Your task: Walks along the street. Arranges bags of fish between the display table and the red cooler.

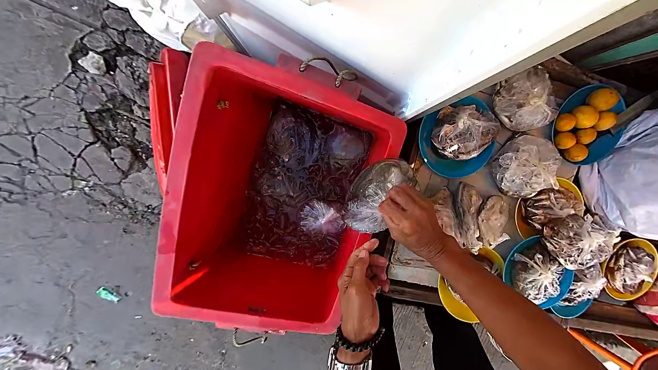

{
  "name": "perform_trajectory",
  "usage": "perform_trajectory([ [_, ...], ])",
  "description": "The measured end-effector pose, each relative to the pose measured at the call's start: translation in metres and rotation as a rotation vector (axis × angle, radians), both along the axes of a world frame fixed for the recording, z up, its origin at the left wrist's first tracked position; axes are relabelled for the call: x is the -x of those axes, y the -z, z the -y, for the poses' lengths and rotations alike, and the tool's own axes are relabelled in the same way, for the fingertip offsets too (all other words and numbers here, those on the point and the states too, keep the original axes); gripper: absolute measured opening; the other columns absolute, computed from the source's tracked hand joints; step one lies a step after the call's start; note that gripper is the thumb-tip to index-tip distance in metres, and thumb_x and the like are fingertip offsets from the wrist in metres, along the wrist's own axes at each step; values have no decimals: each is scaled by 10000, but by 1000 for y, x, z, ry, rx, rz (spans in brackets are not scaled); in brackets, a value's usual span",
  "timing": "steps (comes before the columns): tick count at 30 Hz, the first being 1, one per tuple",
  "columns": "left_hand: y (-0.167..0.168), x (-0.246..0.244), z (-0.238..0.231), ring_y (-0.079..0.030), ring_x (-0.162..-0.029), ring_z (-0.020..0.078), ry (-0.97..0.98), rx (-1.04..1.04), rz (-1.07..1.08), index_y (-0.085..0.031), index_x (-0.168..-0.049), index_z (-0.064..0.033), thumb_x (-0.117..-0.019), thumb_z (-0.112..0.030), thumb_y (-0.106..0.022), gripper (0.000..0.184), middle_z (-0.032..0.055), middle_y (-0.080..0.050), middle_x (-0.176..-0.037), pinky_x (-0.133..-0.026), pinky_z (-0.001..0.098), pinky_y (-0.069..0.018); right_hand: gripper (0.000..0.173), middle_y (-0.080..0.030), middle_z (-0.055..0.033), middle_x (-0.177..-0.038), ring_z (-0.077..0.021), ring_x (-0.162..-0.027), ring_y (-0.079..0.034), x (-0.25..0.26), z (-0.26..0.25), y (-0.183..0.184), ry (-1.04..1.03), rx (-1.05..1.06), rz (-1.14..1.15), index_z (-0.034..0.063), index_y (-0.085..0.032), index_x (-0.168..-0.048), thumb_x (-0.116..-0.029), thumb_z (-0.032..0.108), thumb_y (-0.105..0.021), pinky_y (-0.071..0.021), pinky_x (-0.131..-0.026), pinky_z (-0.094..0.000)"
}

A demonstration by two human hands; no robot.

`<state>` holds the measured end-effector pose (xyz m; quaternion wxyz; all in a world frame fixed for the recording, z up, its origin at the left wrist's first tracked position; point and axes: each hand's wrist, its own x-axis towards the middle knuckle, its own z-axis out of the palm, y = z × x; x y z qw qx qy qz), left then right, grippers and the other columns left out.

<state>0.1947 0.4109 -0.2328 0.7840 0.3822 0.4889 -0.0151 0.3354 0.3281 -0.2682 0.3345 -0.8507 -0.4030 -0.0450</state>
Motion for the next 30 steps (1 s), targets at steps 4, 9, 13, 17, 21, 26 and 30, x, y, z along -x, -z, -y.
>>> perform_trajectory([
  [4, 21, 46, -12, -639, -571, 69, 130, -97, -130, -670, -1082, -3, -1091, -129, -331, 361, 14, -707, -750, -512, 203, -536, 90, -697, -109, -878, -266, -842, -682, 9, -7, 1, 28, 32, -14, 50, -731, -819, -887, 23, -679, -565, -693, -374],
  [9, 35, 71, -25, -637, -571, 49, 238, -218, -197, -660, -1037, -15, -1069, -126, -383, 300, -5, -703, -748, -506, 192, -527, 91, -657, -111, -883, -290, -864, -653, 4, -6, 7, 158, 106, -90, 69, -740, -847, -860, 11, -671, -541, -681, -402],
  [13, 43, 65, -23, -639, -570, 46, 252, -258, -177, -651, -1041, -11, -1067, -119, -392, 282, -9, -702, -745, -498, 194, -529, 94, -658, -106, -892, -299, -871, -649, 6, -5, 11, 148, 172, -107, 97, -745, -881, -878, 32, -677, -531, -683, -418],
  [17, 69, 61, -15, -631, -889, 143, 453, -644, -255, -627, -1174, 50, -1005, -163, -504, 298, 110, -656, -1021, -759, 314, -534, 150, -699, -119, -970, -315, -933, -670, -1, -3, 11, 80, 244, -151, 96, -759, -960, -855, 15, -689, -542, -691, -442],
  [21, 102, 57, -14, -466, -1223, 582, 614, -981, -280, -557, -1321, 119, -966, -283, -627, 541, 396, -531, -1310, -1031, 679, -331, 201, -708, -130, -988, -326, -961, -675, -10, -2, 6, 38, 290, -216, 82, -759, -1005, -824, 9, -711, -540, -707, -459],
  [26, 120, 48, 8, -387, -1338, 606, 827, -919, -413, -470, -1473, 62, -962, -390, -679, 714, 371, -452, -1451, -1002, 754, -332, 222, -709, -146, -1019, -338, -980, -677, -11, -3, 5, 15, 303, -265, 79, -754, -1027, -824, 7, -703, -552, -730, -464],
  [30, 136, 48, 20, -369, -1387, 579, 871, -990, -544, -401, -1518, 29, -985, -354, -651, 702, 349, -403, -1513, -1015, 759, -313, 200, -703, -159, -960, -340, -939, -685, -19, 3, -2, -47, 245, -349, 21, -750, -991, -802, -14, -694, -566, -733, -474],
])
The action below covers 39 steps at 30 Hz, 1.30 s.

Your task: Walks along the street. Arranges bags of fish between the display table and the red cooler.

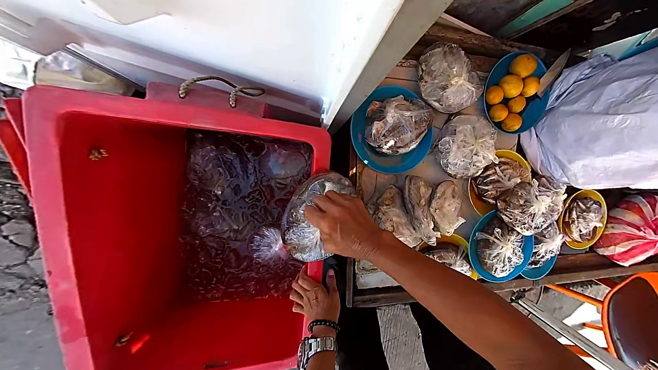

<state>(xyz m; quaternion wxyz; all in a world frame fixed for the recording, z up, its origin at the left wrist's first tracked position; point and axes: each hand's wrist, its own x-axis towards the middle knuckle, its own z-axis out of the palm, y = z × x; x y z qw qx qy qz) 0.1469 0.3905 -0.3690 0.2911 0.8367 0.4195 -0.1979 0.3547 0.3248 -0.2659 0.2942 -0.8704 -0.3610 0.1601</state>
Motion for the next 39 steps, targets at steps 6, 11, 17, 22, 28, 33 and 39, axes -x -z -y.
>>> perform_trajectory([
  [6, -1, -3, 0, -334, -1408, 569, 14, 30, -44, -360, -1539, 26, -903, -246, -757, 798, 332, -358, -1549, -1018, 751, -312, 90, -682, -117, -829, -264, -812, -690, -4, 26, -36, 65, -182, 84, 18, -697, -806, -738, -36, -672, -558, -635, -392],
  [11, -4, -1, -7, -311, -1424, 557, 22, 82, -70, -328, -1557, 12, -875, -215, -782, 850, 315, -326, -1574, -1031, 745, -301, 56, -645, -88, -783, -213, -773, -666, -10, 67, -68, 220, -189, 123, 40, -664, -754, -744, -12, -645, -547, -612, -328],
  [17, -5, 4, -6, -303, -1420, 574, 21, 92, -41, -316, -1562, 13, -850, -183, -805, 885, 333, -304, -1577, -1012, 766, -301, 37, -641, -93, -756, -223, -720, -665, -25, 119, -88, 374, -33, 194, 39, -649, -734, -718, 8, -660, -537, -577, -353],
  [22, -2, 3, -4, -291, -1425, 583, 26, 90, -41, -290, -1571, 15, -849, -157, -806, 904, 352, -282, -1578, -1022, 775, -287, 68, -667, -116, -796, -233, -709, -667, -39, 160, -92, 559, 4, 180, 24, -638, -753, -722, -5, -691, -534, -574, -381],
  [28, -5, 1, -6, -300, -1426, 572, 26, 90, -56, -306, -1564, 11, -850, -155, -808, 889, 338, -307, -1571, -1023, 768, -297, 79, -575, -28, -663, -86, -517, -490, -60, 202, -110, 827, -102, -140, 67, -621, -820, -793, 16, -676, -387, -467, -244],
  [33, -5, 2, -5, -313, -1409, 587, 21, 96, -31, -332, -1551, 24, -839, -134, -806, 870, 350, -333, -1550, -1016, 777, -291, 176, -579, 8, -598, -46, -458, -514, -78, 213, -122, 945, -297, -406, 79, -583, -791, -776, -90, -628, -451, -435, -193],
  [39, -3, 2, -7, -322, -1411, 570, 19, 92, -48, -324, -1557, 6, -837, -131, -817, 884, 336, -343, -1548, -1024, 765, -297, 204, -625, -12, -590, -68, -431, -531, -110, 206, -125, 1056, -339, -511, 47, -585, -768, -829, -143, -625, -478, -421, -219],
])
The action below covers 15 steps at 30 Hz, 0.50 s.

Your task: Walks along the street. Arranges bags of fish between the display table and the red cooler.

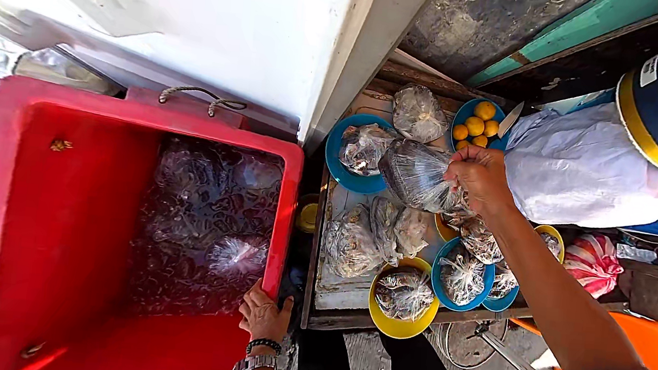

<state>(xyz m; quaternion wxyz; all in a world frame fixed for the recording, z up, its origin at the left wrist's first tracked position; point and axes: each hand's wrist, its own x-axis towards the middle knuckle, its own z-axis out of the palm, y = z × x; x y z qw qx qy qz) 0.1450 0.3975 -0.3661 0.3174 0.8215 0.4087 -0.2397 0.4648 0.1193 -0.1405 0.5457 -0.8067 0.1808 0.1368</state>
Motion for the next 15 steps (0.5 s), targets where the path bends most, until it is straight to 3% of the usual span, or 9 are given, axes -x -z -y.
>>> perform_trajectory([
  [6, 0, 0, 0, -322, -1412, 571, -6, 5, 4, -333, -1554, 7, -839, -116, -804, 865, 331, -353, -1546, -1024, 768, -298, 161, -634, -30, -623, -88, -473, -560, -19, -7, 12, -84, 77, -7, 34, -595, -803, -820, -119, -641, -483, -449, -232],
  [15, -3, -3, -1, -330, -1420, 543, -3, 11, -30, -331, -1561, -10, -847, -132, -796, 861, 305, -356, -1558, -1039, 750, -297, 137, -600, -11, -638, -72, -488, -533, 6, -13, 21, -237, 151, 46, 64, -602, -825, -811, -62, -653, -458, -457, -220],
])
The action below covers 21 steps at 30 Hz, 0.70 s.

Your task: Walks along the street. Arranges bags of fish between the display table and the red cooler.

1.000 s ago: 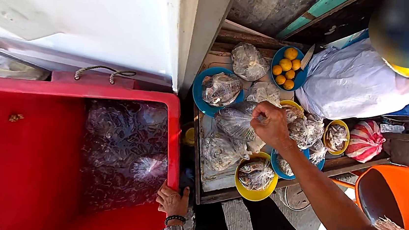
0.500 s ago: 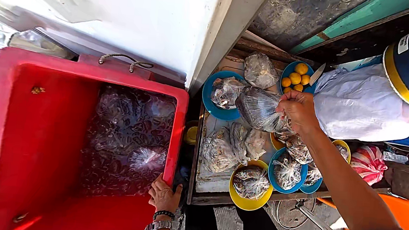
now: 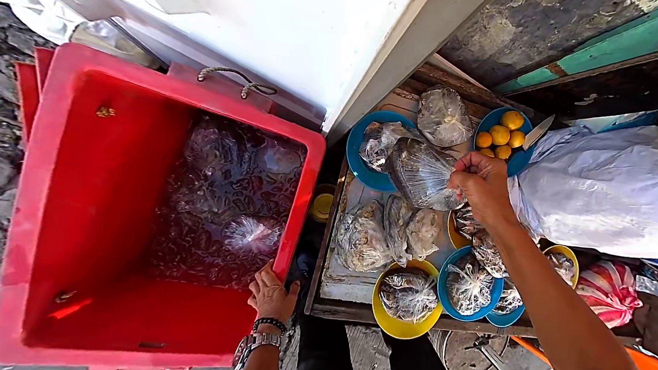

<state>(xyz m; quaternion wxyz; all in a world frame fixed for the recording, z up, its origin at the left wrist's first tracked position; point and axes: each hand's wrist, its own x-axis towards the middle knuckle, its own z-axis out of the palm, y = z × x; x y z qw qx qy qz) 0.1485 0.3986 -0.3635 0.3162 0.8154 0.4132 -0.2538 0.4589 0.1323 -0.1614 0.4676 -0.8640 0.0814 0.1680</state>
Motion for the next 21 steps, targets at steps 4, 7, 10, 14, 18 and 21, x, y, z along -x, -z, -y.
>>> perform_trajectory([
  [4, -7, -4, -8, -298, -1434, 547, -64, 74, 8, -344, -1551, -7, -914, -256, -762, 801, 300, -346, -1564, -1056, 750, -278, 144, -599, -6, -631, -72, -501, -553, 25, 0, 0, -12, -43, -25, 67, -586, -797, -791, -70, -629, -474, -474, -221],
  [7, -29, -23, -1, -378, -1332, 616, -116, -34, 295, -504, -1416, 82, -974, -272, -639, 582, 389, -451, -1423, -1016, 767, -300, 138, -591, 40, -642, -37, -522, -563, 50, 4, -1, -45, -56, -1, 103, -575, -772, -762, -31, -607, -480, -490, -195],
  [10, -61, -69, 17, -592, -1088, 506, -62, -76, 661, -666, -1175, 93, -1004, -221, -563, 371, 323, -645, -1118, -964, 622, -445, 118, -584, 71, -660, -14, -547, -567, 71, -1, -4, -87, -65, 18, 114, -574, -780, -755, 2, -601, -483, -515, -181],
  [14, -82, -132, 25, -677, -885, 240, 20, 486, 529, -717, -1091, 59, -1032, -174, -600, 267, 188, -703, -1004, -839, 413, -554, 89, -574, 69, -660, 4, -539, -542, 89, -19, -11, -122, -14, 10, 98, -581, -785, -766, 15, -609, -456, -509, -166],
  [18, -76, -161, 15, -581, -672, 9, -3, 791, 336, -692, -1031, 34, -1015, -107, -613, 162, 7, -660, -806, -664, 196, -504, 37, -560, 53, -669, 10, -571, -515, 98, -33, -13, -143, 27, -4, 65, -605, -789, -780, 31, -616, -430, -539, -173],
  [21, -75, -170, 4, -576, -600, -13, -58, 837, 289, -692, -984, 17, -988, -24, -618, 85, -45, -647, -717, -601, 162, -501, 11, -554, 29, -679, 2, -604, -506, 100, -40, -11, -158, 18, 18, 35, -611, -785, -793, 28, -616, -422, -570, -176],
])
